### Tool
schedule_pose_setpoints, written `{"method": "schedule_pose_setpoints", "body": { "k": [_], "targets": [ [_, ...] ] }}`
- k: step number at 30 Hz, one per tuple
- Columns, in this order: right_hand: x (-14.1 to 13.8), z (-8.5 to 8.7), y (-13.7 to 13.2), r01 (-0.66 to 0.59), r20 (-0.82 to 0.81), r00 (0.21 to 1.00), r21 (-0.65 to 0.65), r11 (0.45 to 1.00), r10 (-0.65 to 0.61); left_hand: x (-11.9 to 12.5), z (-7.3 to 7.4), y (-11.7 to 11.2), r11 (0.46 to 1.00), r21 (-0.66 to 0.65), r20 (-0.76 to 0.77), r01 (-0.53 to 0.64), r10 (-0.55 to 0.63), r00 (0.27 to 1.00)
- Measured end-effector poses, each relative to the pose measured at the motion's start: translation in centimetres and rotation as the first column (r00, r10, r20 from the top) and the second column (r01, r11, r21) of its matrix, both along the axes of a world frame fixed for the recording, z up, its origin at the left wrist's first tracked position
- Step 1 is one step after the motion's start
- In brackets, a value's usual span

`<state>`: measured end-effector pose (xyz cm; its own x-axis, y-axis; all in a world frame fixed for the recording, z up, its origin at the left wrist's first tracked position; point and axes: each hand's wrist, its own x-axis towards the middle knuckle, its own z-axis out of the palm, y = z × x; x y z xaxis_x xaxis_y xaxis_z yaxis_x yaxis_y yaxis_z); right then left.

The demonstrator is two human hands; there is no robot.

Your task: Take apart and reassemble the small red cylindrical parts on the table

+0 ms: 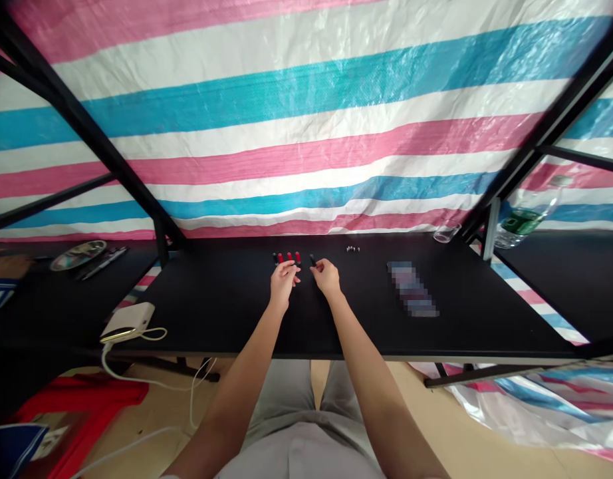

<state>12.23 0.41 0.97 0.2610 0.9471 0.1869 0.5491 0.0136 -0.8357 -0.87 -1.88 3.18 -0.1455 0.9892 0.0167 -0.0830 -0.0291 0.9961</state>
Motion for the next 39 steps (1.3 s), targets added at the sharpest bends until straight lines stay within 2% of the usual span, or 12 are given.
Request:
{"method": "schedule_pose_setpoints", "body": {
  "k": [3, 6, 10, 17, 24, 30, 39],
  "targets": [
    [-0.3, -0.7, 1.5, 0.028, 0.099, 0.995, -0.104, 0.994, -0.018, -0.7, -1.7, 0.1, 0.996, -0.005, -0.062, -0.086, 0.086, 0.994],
    [-0.8, -0.9, 2.7, 0.057, 0.218, 0.976, -0.143, 0.988, -0.025, -1.0, -2.7, 0.0, 0.997, 0.046, -0.105, -0.063, 0.067, 0.992],
    [-1.5, -1.0, 3.8, 0.085, 0.334, 0.942, -0.132, 0.988, -0.036, -0.8, -3.0, 0.0, 0.996, 0.085, -0.133, -0.02, 0.032, 0.991],
    [-1.5, -1.7, 3.9, 0.073, 0.406, 0.913, -0.058, 0.996, -0.043, -0.9, -3.0, -0.1, 0.996, 0.092, -0.167, 0.009, 0.006, 0.986],
    [0.0, -2.8, 1.8, 0.038, 0.371, 0.927, 0.07, 0.997, -0.062, -1.0, -3.3, -0.3, 0.993, 0.107, -0.226, 0.045, -0.02, 0.974],
    [1.2, -3.5, 0.4, -0.048, 0.247, 0.969, 0.176, 0.983, 0.003, -0.9, -3.2, -0.4, 0.994, 0.103, -0.249, 0.047, -0.02, 0.968],
    [1.0, -2.8, -0.3, -0.051, 0.252, 0.968, 0.166, 0.985, 0.007, -0.9, -3.5, -0.4, 0.994, 0.103, -0.237, 0.046, -0.021, 0.971]
  ]
}}
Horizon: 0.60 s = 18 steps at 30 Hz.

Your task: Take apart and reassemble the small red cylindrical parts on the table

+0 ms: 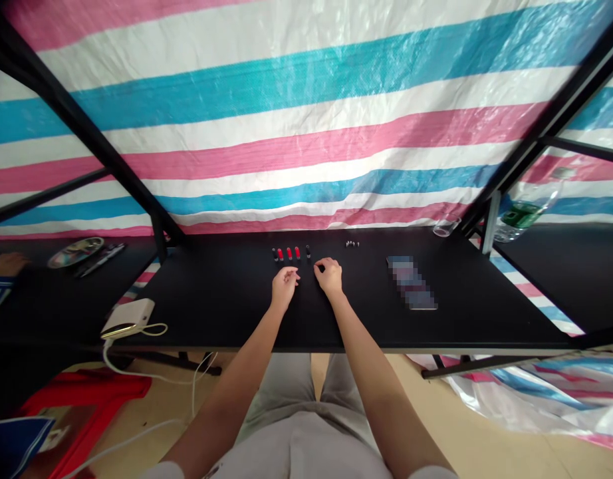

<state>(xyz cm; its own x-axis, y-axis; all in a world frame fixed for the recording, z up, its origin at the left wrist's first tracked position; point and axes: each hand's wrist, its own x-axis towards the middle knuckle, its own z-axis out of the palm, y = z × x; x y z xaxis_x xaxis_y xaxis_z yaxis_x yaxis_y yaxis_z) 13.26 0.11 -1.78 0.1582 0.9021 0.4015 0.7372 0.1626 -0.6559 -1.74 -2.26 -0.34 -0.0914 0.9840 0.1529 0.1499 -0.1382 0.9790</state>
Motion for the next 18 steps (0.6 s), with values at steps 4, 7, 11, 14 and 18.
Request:
{"method": "schedule_pose_setpoints", "body": {
  "k": [4, 7, 11, 14, 18],
  "targets": [
    [0.05, 0.05, -0.05, -0.004, 0.009, 1.0, -0.004, 1.0, 0.004, 0.0, -0.14, 0.0, 1.0, 0.011, -0.027, -0.001, 0.001, 1.0],
    [0.11, -0.05, 0.0, -0.007, 0.009, 1.0, 0.009, 1.0, 0.007, 0.03, -0.07, -0.08, 1.0, 0.013, -0.032, -0.001, 0.001, 0.999],
    [0.13, -0.16, 0.05, -0.009, 0.011, 1.0, 0.028, 1.0, 0.009, 0.08, 0.2, -0.19, 1.0, -0.002, -0.029, -0.004, 0.004, 1.0],
    [0.12, -0.16, 0.05, -0.007, 0.016, 1.0, 0.023, 1.0, 0.006, 0.09, 0.31, -0.22, 1.0, -0.007, -0.022, -0.006, 0.006, 1.0],
    [0.04, -0.04, 0.0, -0.013, 0.038, 0.999, 0.014, 1.0, 0.012, 0.07, 0.23, -0.15, 1.0, -0.009, -0.018, -0.006, 0.006, 1.0]
  ]
}}
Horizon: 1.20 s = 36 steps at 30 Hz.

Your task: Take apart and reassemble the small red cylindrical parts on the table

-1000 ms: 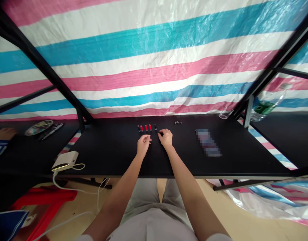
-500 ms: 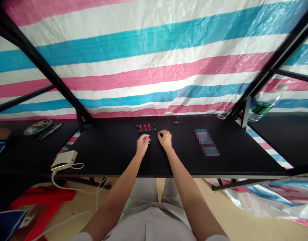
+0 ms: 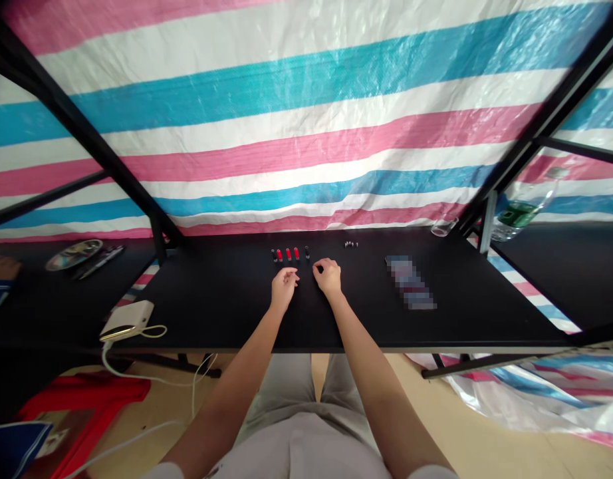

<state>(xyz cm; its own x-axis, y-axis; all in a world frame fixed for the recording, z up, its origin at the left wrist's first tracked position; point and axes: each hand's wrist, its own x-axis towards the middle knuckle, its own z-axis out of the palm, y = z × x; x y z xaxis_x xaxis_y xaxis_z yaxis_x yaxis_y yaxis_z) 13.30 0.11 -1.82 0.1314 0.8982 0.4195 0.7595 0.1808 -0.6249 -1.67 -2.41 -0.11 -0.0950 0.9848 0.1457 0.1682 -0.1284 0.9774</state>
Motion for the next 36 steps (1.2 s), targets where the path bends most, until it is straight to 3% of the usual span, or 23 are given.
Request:
{"method": "schedule_pose_setpoints", "body": {
  "k": [14, 21, 24, 29, 36],
  "targets": [
    [-1.2, -0.1, 0.7, -0.133, 0.186, 0.97, -0.132, 0.982, 0.156, -0.1, -0.2, 0.1, 0.999, 0.04, -0.022, 0.002, -0.001, 1.0],
    [-1.7, 0.4, 1.3, -0.12, 0.191, 0.97, -0.171, 0.978, 0.153, 0.0, -0.3, 0.1, 1.0, 0.03, -0.009, -0.002, 0.002, 1.0],
    [-1.5, 0.7, 1.1, -0.112, 0.121, 0.985, -0.11, 0.988, 0.125, 0.0, -0.2, 0.0, 1.0, 0.026, -0.007, -0.001, 0.001, 1.0],
    [-0.7, 1.1, 0.0, -0.044, -0.133, 0.99, 0.079, 0.996, 0.054, 0.1, 0.3, 0.3, 1.0, -0.011, 0.054, -0.011, 0.011, 0.998],
    [-0.5, 1.0, -1.1, -0.017, -0.343, 0.938, 0.104, 0.994, 0.051, 1.7, 1.2, 2.0, 0.998, -0.017, 0.13, 0.066, -0.063, 0.99]
  ]
}}
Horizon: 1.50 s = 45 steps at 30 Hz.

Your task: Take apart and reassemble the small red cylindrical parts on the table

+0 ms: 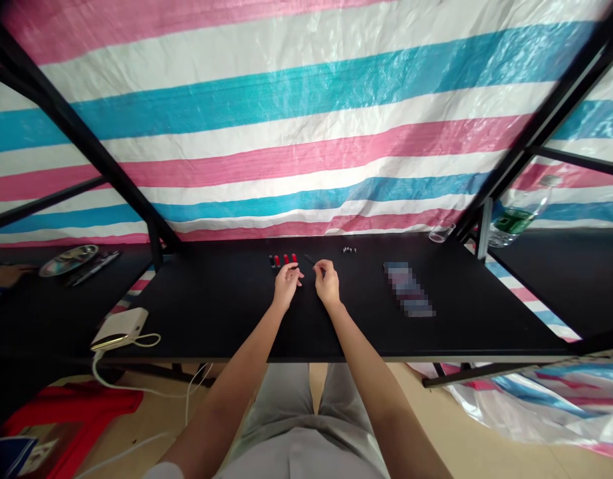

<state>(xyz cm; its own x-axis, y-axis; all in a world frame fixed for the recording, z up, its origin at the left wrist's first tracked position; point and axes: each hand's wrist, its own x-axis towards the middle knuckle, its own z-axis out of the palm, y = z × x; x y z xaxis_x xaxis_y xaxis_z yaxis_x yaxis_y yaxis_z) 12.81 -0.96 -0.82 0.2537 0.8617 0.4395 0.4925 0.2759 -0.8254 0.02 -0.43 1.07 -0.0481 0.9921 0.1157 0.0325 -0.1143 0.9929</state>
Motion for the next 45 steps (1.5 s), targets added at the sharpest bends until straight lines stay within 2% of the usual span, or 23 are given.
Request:
{"method": "schedule_pose_setpoints", "body": {
  "k": [2, 5, 9, 14, 26, 30, 34, 36, 38, 42, 45],
  "targets": [
    [-0.1, 0.1, -0.1, -0.033, 0.017, 0.999, 0.014, 0.999, 0.032, 0.6, -0.2, 0.4, 1.0, -0.005, 0.04, 0.021, -0.021, 0.999],
    [-0.3, 0.3, -0.2, -0.091, 0.134, 0.987, 0.039, 0.995, 0.085, 0.9, -0.6, 0.5, 1.0, -0.018, 0.115, 0.012, -0.01, 0.993],
    [-0.5, 0.5, -0.6, -0.149, 0.332, 0.936, 0.061, 0.987, 0.121, 0.5, -0.7, 0.4, 0.999, -0.032, 0.206, 0.015, -0.008, 0.979],
    [-0.6, 0.6, -0.8, -0.181, 0.46, 0.88, 0.094, 0.979, 0.118, 0.0, -0.7, 0.2, 0.999, -0.051, 0.309, -0.015, 0.03, 0.951],
    [-0.7, 0.3, -0.7, -0.149, 0.543, 0.835, 0.06, 0.987, 0.093, 0.0, -0.8, -0.1, 0.992, -0.048, 0.331, -0.115, 0.124, 0.935],
    [-0.7, 0.2, -0.7, -0.152, 0.56, 0.822, 0.037, 0.988, 0.105, 0.0, -1.2, 0.1, 0.991, -0.03, 0.334, -0.134, 0.136, 0.933],
    [-0.8, 0.2, -0.7, -0.125, 0.56, 0.825, 0.051, 0.991, 0.075, -0.2, -1.7, 0.4, 0.98, -0.04, 0.333, -0.196, 0.198, 0.922],
    [-0.7, 0.3, -0.7, -0.097, 0.52, 0.853, 0.073, 0.993, 0.045, -0.2, -1.9, 0.5, 0.979, -0.033, 0.309, -0.203, 0.203, 0.929],
    [-0.6, 0.4, -0.7, -0.085, 0.455, 0.89, 0.094, 0.992, 0.034, -0.2, -1.9, 0.4, 0.987, -0.008, 0.246, -0.161, 0.158, 0.956],
    [-0.4, 0.3, -0.6, -0.158, 0.4, 0.911, 0.11, 0.981, 0.102, -0.1, -1.8, -0.1, 0.997, 0.073, -0.005, 0.001, 0.0, 1.0],
    [-0.3, 0.1, -0.4, -0.192, 0.412, 0.901, 0.104, 0.976, 0.133, -0.1, -1.7, -0.4, 0.992, 0.115, -0.166, 0.057, -0.038, 0.985]
  ]
}}
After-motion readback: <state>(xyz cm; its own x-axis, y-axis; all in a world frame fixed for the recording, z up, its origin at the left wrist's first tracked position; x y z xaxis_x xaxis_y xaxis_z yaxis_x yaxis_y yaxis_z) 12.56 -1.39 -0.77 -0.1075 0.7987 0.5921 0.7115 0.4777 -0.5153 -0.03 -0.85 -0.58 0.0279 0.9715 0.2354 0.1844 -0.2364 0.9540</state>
